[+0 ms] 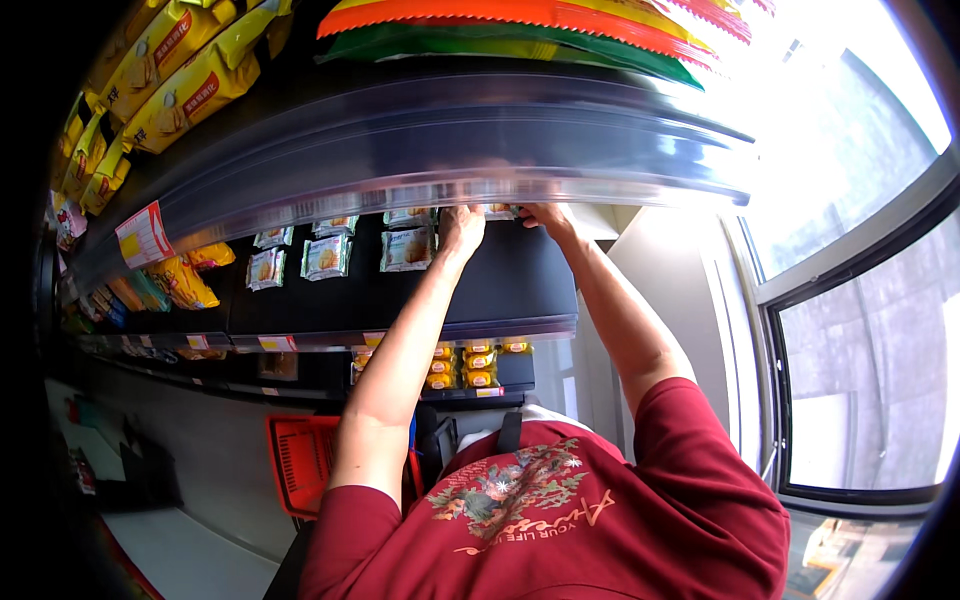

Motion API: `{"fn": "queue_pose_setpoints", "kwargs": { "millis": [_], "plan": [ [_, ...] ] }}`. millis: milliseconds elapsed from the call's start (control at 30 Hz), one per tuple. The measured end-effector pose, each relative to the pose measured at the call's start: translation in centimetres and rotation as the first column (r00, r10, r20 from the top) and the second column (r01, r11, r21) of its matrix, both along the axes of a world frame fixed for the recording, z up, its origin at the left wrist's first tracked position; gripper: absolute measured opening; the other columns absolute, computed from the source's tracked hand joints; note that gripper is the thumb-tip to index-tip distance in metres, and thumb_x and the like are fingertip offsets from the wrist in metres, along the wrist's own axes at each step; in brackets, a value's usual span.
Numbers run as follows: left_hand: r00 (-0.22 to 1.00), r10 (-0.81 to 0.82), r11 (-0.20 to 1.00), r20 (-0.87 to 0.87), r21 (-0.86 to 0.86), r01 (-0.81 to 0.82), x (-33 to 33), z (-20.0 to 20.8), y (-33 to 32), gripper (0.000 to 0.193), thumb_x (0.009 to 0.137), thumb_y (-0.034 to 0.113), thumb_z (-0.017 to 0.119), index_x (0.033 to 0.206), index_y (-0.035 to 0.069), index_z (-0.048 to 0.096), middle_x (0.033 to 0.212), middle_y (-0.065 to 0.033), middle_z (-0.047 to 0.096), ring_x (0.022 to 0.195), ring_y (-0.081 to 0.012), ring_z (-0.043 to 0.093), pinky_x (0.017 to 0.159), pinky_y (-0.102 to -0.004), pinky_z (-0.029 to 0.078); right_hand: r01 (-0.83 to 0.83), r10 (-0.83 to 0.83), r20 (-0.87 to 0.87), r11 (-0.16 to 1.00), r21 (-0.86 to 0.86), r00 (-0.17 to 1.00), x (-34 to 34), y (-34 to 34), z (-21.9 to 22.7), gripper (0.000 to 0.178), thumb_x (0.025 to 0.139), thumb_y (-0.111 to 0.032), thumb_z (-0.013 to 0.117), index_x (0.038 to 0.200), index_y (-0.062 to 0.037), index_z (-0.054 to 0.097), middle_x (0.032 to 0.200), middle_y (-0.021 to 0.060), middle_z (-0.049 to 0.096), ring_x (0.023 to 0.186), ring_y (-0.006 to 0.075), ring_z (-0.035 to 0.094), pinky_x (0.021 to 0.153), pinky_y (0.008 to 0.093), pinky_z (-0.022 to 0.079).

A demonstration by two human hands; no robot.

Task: The person restocks packaged snack items on a supermarket shelf. They repeatedly pick items from a red basket, place them on the shelf, and occasionally wipe the shelf surface with a blue cloth. The person handles multiple snack packages and arranges them in neat rows.

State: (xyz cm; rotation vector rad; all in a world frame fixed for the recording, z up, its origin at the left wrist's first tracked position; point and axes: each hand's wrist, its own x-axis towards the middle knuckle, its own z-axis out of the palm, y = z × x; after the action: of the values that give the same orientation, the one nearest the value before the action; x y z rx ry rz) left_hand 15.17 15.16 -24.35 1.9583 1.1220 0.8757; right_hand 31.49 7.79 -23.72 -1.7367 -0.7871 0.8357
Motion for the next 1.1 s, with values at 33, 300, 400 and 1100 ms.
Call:
{"fn": "queue_pose_setpoints", "kwargs": {
  "millis": [33,300,400,1100],
  "plan": [
    [0.999,0.009,0.998,0.044,0.065,-0.012,0.3,-0.5,-0.1,0.044,0.096,0.022,0.057,0.135,0.001,0.051,0.12,-0.0294,0.063,0.108,-0.0474,0.061,0.094,-0.0517,0.051,-0.022,0.023,-0.022,0.998,0.061,0.999,0.5,-0.3,-0.4,0.036,0.095,-0.026,0.068,0.124,-0.0077,0.06,0.098,0.0075,0.067,0.077,0.0159,0.066,0.058,0.029,0.06],
    [0.981,-0.109,0.99,0.159,-0.067,0.121,-1.5,-1.8,-1.4,0.059,0.081,-0.001,0.063,0.138,0.002,0.049,0.131,-0.0235,0.061,0.12,-0.0407,0.059,0.105,-0.0456,0.047,-0.229,0.23,0.012,0.972,-0.043,0.973,-0.7,-4.1,2.0,0.035,0.079,-0.02,0.086,0.105,-0.004,0.07,0.087,0.0065,0.069,0.073,0.0126,0.064,0.056,0.0255,0.054],
    [0.98,-0.153,0.988,0.128,0.017,0.152,-2.6,-1.6,-2.6,0.068,0.075,-0.004,0.069,0.14,0.002,0.048,0.133,-0.0224,0.06,0.122,-0.0393,0.058,0.107,-0.0439,0.046,-0.281,0.273,0.08,0.953,0.113,0.959,-2.4,-6.0,2.2,0.039,0.087,-0.018,0.081,0.116,-0.0026,0.06,0.098,0.0073,0.071,0.079,0.0128,0.066,0.06,0.0256,0.053],
    [0.741,0.057,0.833,0.669,-0.441,0.334,-29.1,-0.6,-17.5,0.054,0.08,0.025,0.084,0.121,0.0,0.058,0.109,-0.0109,0.069,0.097,-0.0184,0.067,0.084,-0.0322,0.055,-0.637,0.638,-0.236,0.765,0.092,0.733,-23.3,-13.4,4.1,0.047,0.091,-0.011,0.076,0.13,0.0047,0.055,0.105,0.0085,0.068,0.082,0.0111,0.061,0.067,0.0231,0.052]
  ]
}}
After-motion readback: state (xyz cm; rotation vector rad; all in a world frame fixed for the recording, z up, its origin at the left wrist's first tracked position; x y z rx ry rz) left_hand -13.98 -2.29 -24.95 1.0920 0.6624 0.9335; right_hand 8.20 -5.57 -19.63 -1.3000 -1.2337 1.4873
